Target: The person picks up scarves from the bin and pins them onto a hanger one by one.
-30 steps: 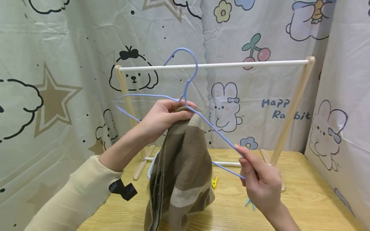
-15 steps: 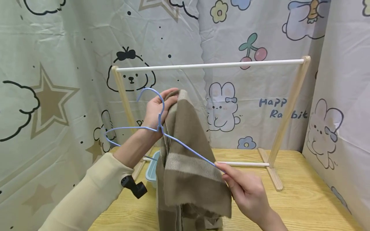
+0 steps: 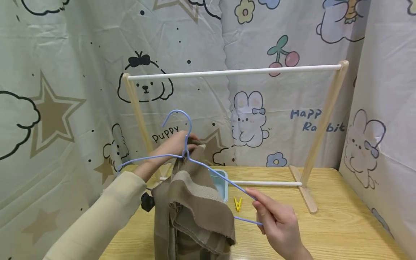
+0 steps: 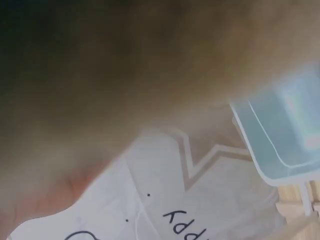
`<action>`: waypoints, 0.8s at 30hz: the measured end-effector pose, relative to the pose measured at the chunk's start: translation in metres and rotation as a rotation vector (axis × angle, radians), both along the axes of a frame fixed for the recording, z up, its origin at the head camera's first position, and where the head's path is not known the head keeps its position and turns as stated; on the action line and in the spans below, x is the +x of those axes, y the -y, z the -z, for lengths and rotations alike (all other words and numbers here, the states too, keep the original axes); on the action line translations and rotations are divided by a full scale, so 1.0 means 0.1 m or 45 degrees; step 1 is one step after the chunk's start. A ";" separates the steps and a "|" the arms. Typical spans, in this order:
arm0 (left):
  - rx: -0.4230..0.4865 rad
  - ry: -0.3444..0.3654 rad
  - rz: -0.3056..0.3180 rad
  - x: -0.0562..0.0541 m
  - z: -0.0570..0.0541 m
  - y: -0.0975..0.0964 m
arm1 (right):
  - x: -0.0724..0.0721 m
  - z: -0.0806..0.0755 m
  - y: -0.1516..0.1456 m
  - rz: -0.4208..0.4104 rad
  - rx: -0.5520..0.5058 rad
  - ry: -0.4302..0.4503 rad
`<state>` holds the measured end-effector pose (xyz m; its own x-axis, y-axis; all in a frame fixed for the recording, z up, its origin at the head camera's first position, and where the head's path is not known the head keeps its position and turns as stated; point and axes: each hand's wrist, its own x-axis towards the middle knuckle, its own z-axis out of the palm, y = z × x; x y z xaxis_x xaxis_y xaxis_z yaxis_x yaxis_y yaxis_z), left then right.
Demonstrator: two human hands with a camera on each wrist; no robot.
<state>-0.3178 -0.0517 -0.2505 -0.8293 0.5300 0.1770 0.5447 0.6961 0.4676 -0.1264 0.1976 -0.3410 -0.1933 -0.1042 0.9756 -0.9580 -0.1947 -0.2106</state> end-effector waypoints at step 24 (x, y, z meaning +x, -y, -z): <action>-0.212 0.240 0.531 0.75 0.12 0.40 | -0.08 0.05 -0.05 0.106 -0.071 -0.086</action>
<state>-0.2432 -0.0918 -0.2623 -0.5495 0.8324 -0.0713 0.7097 0.5101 0.4859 -0.1348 0.2026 -0.3459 -0.1324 -0.0354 0.9906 -0.9830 -0.1232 -0.1358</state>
